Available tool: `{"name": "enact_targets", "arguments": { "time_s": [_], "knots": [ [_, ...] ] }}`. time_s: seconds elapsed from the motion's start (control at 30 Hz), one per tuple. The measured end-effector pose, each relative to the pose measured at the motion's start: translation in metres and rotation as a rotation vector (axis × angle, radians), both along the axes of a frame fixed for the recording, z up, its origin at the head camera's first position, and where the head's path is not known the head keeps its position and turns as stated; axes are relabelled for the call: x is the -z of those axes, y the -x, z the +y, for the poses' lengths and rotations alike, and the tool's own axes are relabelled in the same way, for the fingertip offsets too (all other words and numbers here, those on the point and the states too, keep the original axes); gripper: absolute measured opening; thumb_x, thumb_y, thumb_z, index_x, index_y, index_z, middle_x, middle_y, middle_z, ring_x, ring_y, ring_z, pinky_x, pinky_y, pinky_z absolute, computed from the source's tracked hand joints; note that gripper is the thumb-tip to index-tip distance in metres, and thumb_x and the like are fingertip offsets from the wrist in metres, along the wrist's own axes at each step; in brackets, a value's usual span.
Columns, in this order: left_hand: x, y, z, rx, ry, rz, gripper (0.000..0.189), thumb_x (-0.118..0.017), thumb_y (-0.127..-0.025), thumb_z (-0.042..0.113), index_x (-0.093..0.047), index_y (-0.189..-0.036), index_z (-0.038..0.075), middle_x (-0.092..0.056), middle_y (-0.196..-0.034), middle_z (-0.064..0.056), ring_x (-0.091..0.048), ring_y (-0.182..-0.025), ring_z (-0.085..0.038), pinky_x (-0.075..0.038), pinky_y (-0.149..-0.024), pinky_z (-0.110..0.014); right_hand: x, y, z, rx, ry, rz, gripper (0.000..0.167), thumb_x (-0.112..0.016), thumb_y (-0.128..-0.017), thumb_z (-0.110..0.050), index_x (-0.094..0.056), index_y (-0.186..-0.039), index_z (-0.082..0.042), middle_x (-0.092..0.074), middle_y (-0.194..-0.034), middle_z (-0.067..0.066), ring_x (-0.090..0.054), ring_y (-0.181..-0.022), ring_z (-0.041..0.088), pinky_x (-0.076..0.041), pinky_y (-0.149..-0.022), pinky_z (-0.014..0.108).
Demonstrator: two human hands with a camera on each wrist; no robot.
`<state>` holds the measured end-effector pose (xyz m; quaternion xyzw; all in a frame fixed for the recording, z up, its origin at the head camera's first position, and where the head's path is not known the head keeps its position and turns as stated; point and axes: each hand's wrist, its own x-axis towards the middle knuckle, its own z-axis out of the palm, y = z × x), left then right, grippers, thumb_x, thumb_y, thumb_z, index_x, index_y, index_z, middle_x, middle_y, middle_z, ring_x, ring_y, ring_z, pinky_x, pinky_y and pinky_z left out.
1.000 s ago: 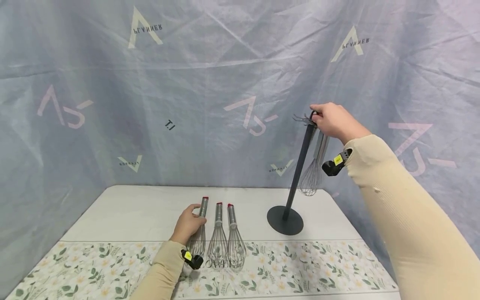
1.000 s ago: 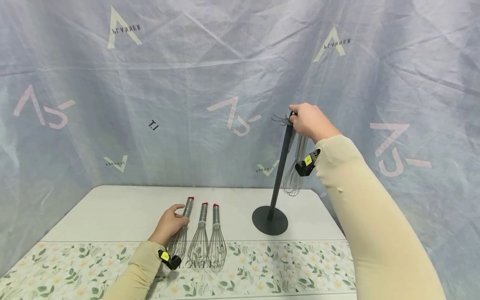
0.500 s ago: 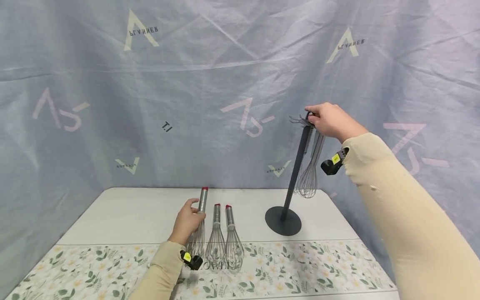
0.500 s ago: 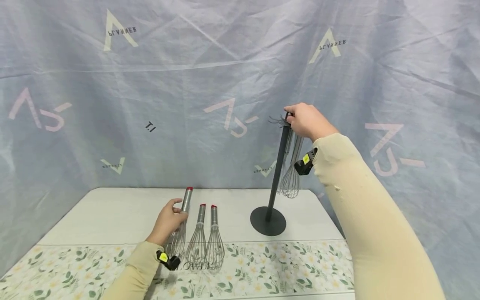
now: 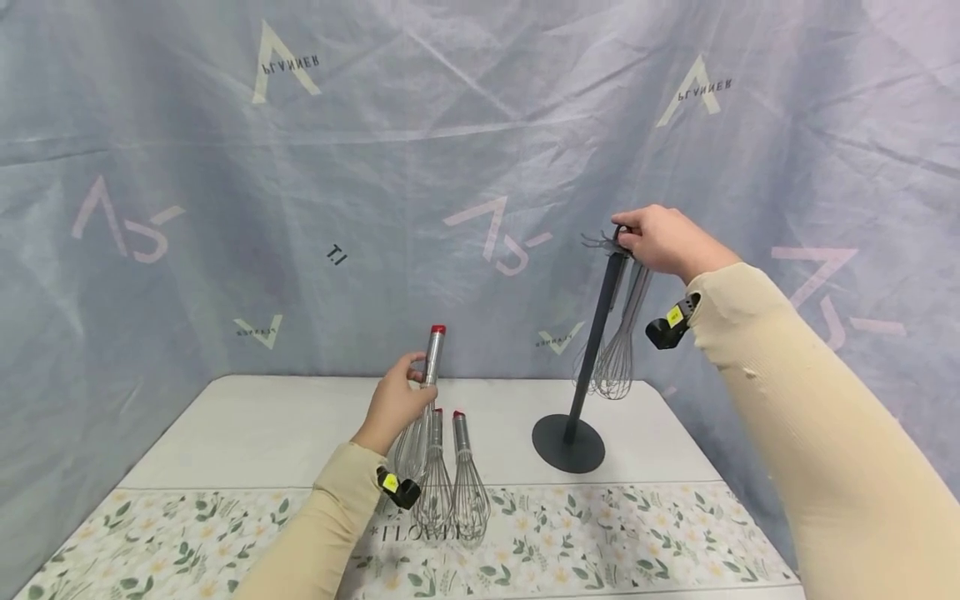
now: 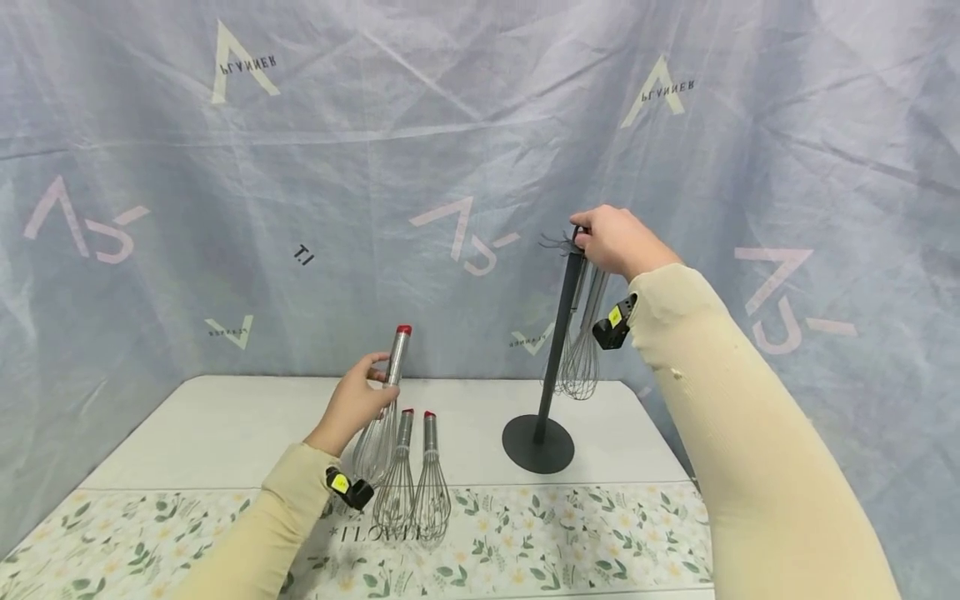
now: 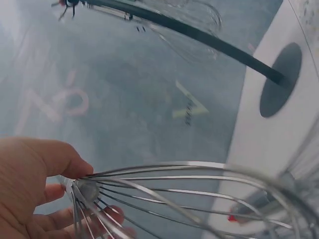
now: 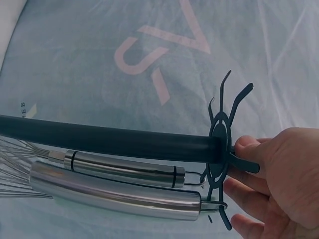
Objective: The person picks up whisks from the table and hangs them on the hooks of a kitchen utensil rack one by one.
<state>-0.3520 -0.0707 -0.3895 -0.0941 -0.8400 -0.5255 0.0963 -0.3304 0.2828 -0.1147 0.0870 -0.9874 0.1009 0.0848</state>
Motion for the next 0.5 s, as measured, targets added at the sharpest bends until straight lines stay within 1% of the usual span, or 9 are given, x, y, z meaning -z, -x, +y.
{"name": "enact_targets", "arguments": {
  "time_s": [0.1,0.2,0.3,0.4,0.5],
  "knots": [
    [-0.014,-0.001,0.008,0.016,0.016,0.028,0.062,-0.071,-0.089,0.014,-0.050,-0.147,0.020,-0.063,-0.115,-0.010,-0.058,-0.063,-0.018,-0.050,-0.057,-0.033,0.001,0.000,0.001,-0.015,-0.024,0.017,0.051,-0.040,-0.110,-0.018,-0.032,-0.158,-0.006,-0.049,-0.145,0.030,-0.055,-0.115,0.039,-0.040,-0.087,0.051],
    [-0.028,-0.002,0.017,0.036,0.018,0.056,0.061,-0.072,-0.089,0.015,-0.050,-0.146,0.022,-0.063,-0.114,-0.007,-0.055,-0.060,-0.019,-0.048,-0.055,-0.034,0.001,0.000,0.001,-0.024,-0.034,0.028,0.050,-0.040,-0.110,-0.018,-0.033,-0.158,-0.005,-0.050,-0.144,0.029,-0.055,-0.111,0.038,-0.040,-0.087,0.052],
    [-0.043,-0.003,0.025,0.064,0.011,0.083,0.060,-0.071,-0.089,0.015,-0.050,-0.145,0.024,-0.062,-0.114,-0.004,-0.054,-0.060,-0.020,-0.046,-0.053,-0.035,0.000,0.000,0.001,-0.015,-0.028,0.020,0.051,-0.039,-0.110,-0.018,-0.032,-0.158,-0.005,-0.049,-0.145,0.029,-0.056,-0.105,0.036,-0.041,-0.084,0.050],
    [-0.054,-0.004,0.033,0.087,0.014,0.104,0.060,-0.070,-0.090,0.016,-0.049,-0.146,0.026,-0.062,-0.114,-0.002,-0.056,-0.062,-0.020,-0.046,-0.053,-0.035,0.001,0.001,0.001,-0.003,-0.010,0.004,0.051,-0.039,-0.110,-0.019,-0.030,-0.159,-0.007,-0.048,-0.146,0.029,-0.057,-0.095,0.034,-0.041,-0.079,0.047],
    [-0.064,-0.006,0.040,0.106,0.017,0.129,0.060,-0.069,-0.091,0.015,-0.049,-0.146,0.026,-0.062,-0.113,0.000,-0.059,-0.064,-0.020,-0.047,-0.054,-0.035,0.001,0.002,0.001,0.001,-0.006,-0.003,0.052,-0.038,-0.111,-0.020,-0.029,-0.160,-0.007,-0.047,-0.147,0.029,-0.057,-0.098,0.035,-0.042,-0.079,0.047]
  ]
}}
